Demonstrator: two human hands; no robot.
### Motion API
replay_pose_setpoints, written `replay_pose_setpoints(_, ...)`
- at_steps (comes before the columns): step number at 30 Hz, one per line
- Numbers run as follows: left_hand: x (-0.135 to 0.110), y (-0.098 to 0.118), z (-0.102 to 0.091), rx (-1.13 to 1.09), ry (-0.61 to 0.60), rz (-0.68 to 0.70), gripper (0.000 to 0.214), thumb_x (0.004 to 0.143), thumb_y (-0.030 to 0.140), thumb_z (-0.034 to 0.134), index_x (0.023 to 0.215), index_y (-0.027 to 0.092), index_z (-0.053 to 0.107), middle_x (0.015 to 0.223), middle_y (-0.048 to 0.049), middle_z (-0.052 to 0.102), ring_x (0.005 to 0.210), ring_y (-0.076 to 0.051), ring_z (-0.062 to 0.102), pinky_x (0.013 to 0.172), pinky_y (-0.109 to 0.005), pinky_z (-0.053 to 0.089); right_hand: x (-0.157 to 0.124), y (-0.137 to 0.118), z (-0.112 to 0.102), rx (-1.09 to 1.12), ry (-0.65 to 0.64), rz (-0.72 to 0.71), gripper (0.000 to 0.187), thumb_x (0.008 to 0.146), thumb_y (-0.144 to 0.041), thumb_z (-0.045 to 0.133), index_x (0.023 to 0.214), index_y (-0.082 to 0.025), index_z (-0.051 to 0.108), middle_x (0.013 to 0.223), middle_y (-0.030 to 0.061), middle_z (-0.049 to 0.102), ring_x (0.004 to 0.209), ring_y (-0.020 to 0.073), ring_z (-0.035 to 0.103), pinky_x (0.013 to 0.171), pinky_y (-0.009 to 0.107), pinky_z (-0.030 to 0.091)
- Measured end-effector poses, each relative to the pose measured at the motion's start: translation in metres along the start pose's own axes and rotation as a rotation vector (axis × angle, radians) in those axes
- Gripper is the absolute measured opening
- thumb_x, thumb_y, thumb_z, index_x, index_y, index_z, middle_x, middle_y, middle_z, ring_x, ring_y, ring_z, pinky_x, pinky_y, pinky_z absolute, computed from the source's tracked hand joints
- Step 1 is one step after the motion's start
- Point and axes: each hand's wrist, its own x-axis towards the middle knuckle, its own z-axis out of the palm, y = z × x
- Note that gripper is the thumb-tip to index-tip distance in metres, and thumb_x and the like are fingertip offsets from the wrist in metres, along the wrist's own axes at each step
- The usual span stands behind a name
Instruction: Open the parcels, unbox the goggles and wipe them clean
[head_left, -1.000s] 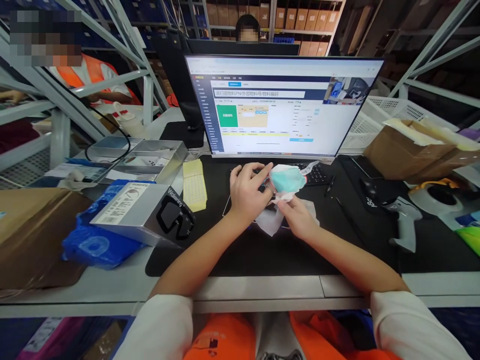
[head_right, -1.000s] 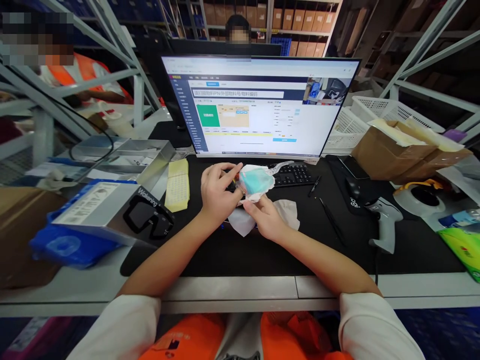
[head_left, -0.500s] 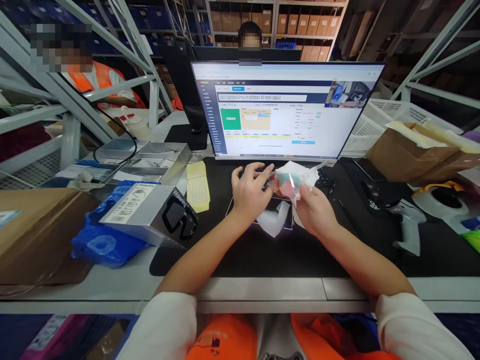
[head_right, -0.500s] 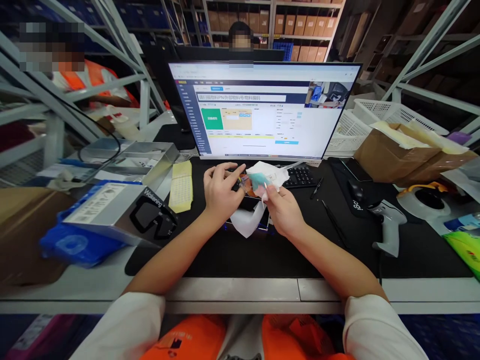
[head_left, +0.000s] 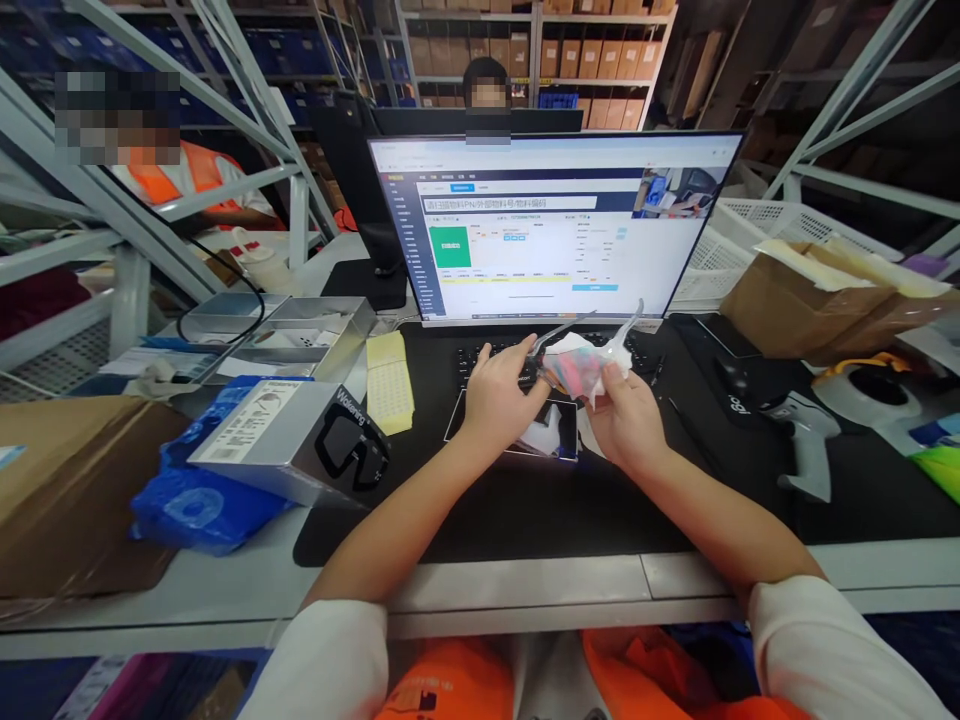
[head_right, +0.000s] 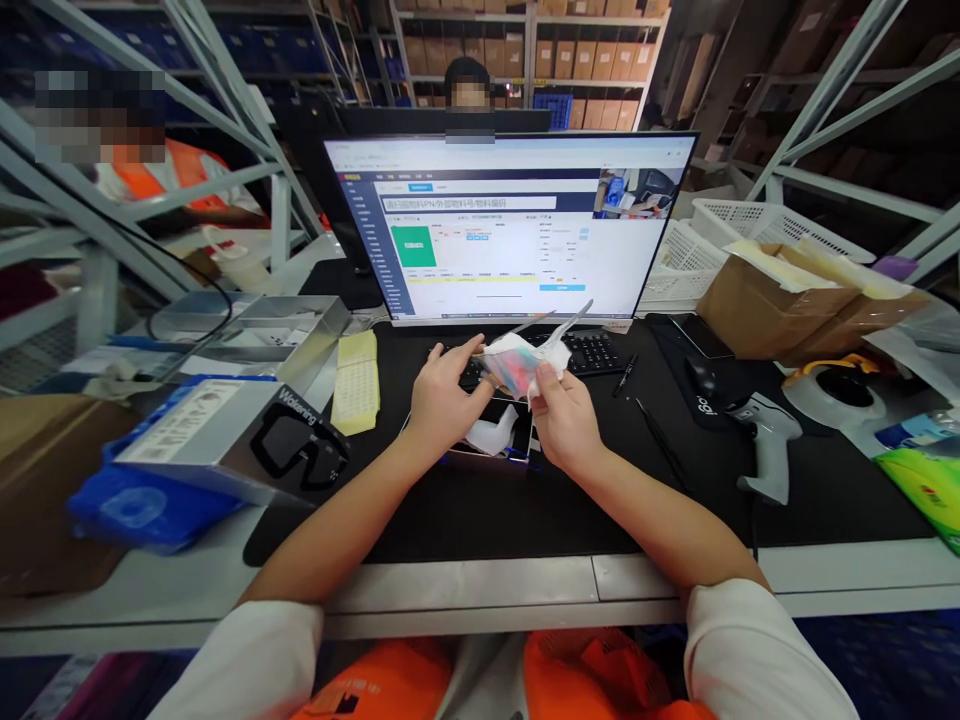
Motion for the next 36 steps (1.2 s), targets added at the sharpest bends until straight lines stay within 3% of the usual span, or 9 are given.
replay_pose_setpoints(5, 0.003, -0.007, -0.001, -0.014, 0.091, 0.09, 0.043, 0.093, 0.03, 0.058, 0.131, 0.013, 0.064, 0.125, -0.0123, 0.075, 0.122, -0.029, 0.069, 0.115, -0.052, 0.047, -0.004, 0.003, -0.009, -0.373, -0.138, -0.151, 0.05, 0.093, -0.069, 0.058, 0.086, -0.022, 0.073, 0.088, 0.0081, 0.074, 0.098, 0.029, 0.071, 0.097, 0.047, 0.056)
replay_pose_setpoints(11, -0.001, -0.004, -0.005, 0.036, 0.099, 0.149, 0.05, 0.091, 0.025, 0.055, 0.139, 0.012, 0.061, 0.113, -0.0104, 0.078, 0.097, -0.023, 0.076, 0.113, -0.046, 0.05, -0.007, 0.007, -0.006, -0.654, -0.413, -0.312, 0.056, 0.099, -0.069, 0.042, 0.098, -0.024, 0.075, 0.103, 0.0111, 0.074, 0.122, 0.0299, 0.063, 0.115, 0.047, 0.043)
replay_pose_setpoints(14, -0.002, -0.003, -0.005, 0.087, 0.095, 0.159, 0.048, 0.091, 0.027, 0.058, 0.136, 0.015, 0.064, 0.105, -0.0067, 0.08, 0.091, -0.021, 0.076, 0.115, -0.046, 0.046, -0.011, 0.009, -0.005, -0.625, -0.356, -0.247, 0.055, 0.097, -0.07, 0.046, 0.091, -0.023, 0.074, 0.097, 0.0106, 0.073, 0.11, 0.0293, 0.066, 0.109, 0.047, 0.047)
replay_pose_setpoints(18, 0.0, -0.006, -0.002, 0.111, 0.111, 0.119, 0.042, 0.092, 0.031, 0.059, 0.131, 0.018, 0.069, 0.097, -0.0047, 0.08, 0.087, -0.02, 0.075, 0.116, -0.046, 0.043, -0.014, 0.006, -0.001, -0.292, -0.266, 0.076, 0.05, 0.091, -0.07, 0.058, 0.083, -0.023, 0.071, 0.09, 0.008, 0.073, 0.095, 0.0272, 0.068, 0.093, 0.044, 0.056)
replay_pose_setpoints(22, 0.004, -0.011, -0.002, 0.109, 0.069, 0.074, 0.042, 0.095, 0.036, 0.058, 0.131, 0.019, 0.069, 0.099, -0.0053, 0.08, 0.091, -0.021, 0.075, 0.115, -0.047, 0.041, -0.009, -0.011, 0.005, 0.065, -0.21, 0.234, 0.036, 0.089, -0.059, 0.065, 0.098, -0.025, 0.074, 0.111, 0.0074, 0.075, 0.114, 0.0291, 0.067, 0.103, 0.048, 0.055)
replay_pose_setpoints(26, 0.006, -0.017, -0.004, 0.069, 0.038, 0.056, 0.041, 0.096, 0.036, 0.058, 0.132, 0.019, 0.067, 0.106, -0.0063, 0.079, 0.098, -0.022, 0.075, 0.122, -0.05, 0.034, 0.0, -0.026, 0.004, 0.15, -0.216, 0.299, 0.038, 0.093, -0.054, 0.059, 0.116, -0.026, 0.072, 0.132, 0.0055, 0.07, 0.127, 0.0298, 0.063, 0.11, 0.055, 0.051)
replay_pose_setpoints(29, 0.006, -0.021, 0.0, -0.049, 0.038, 0.017, 0.042, 0.094, 0.032, 0.058, 0.133, 0.019, 0.065, 0.108, -0.006, 0.079, 0.103, -0.022, 0.074, 0.125, -0.051, 0.03, 0.007, -0.024, -0.002, 0.126, -0.198, 0.28, 0.037, 0.097, -0.053, 0.053, 0.116, -0.027, 0.072, 0.135, 0.005, 0.069, 0.134, 0.0281, 0.059, 0.112, 0.056, 0.05)
replay_pose_setpoints(32, 0.01, -0.028, 0.004, -0.394, 0.069, -0.162, 0.047, 0.093, 0.036, 0.059, 0.137, 0.018, 0.059, 0.112, -0.009, 0.077, 0.108, -0.022, 0.073, 0.116, -0.046, 0.046, 0.015, -0.025, -0.008, 0.084, -0.103, 0.199, 0.038, 0.099, -0.052, 0.051, 0.112, -0.025, 0.073, 0.133, 0.007, 0.07, 0.136, 0.0282, 0.058, 0.111, 0.055, 0.051)
replay_pose_setpoints(36, 0.022, -0.036, -0.004, -0.9, 0.075, -0.433, 0.047, 0.098, 0.043, 0.055, 0.138, 0.019, 0.048, 0.126, -0.0148, 0.072, 0.109, -0.024, 0.075, 0.103, -0.044, 0.057, 0.026, -0.056, -0.025, 0.001, 0.076, -0.096, 0.047, 0.104, -0.044, 0.036, 0.115, -0.022, 0.076, 0.14, 0.0079, 0.066, 0.136, 0.0286, 0.058, 0.115, 0.051, 0.047)
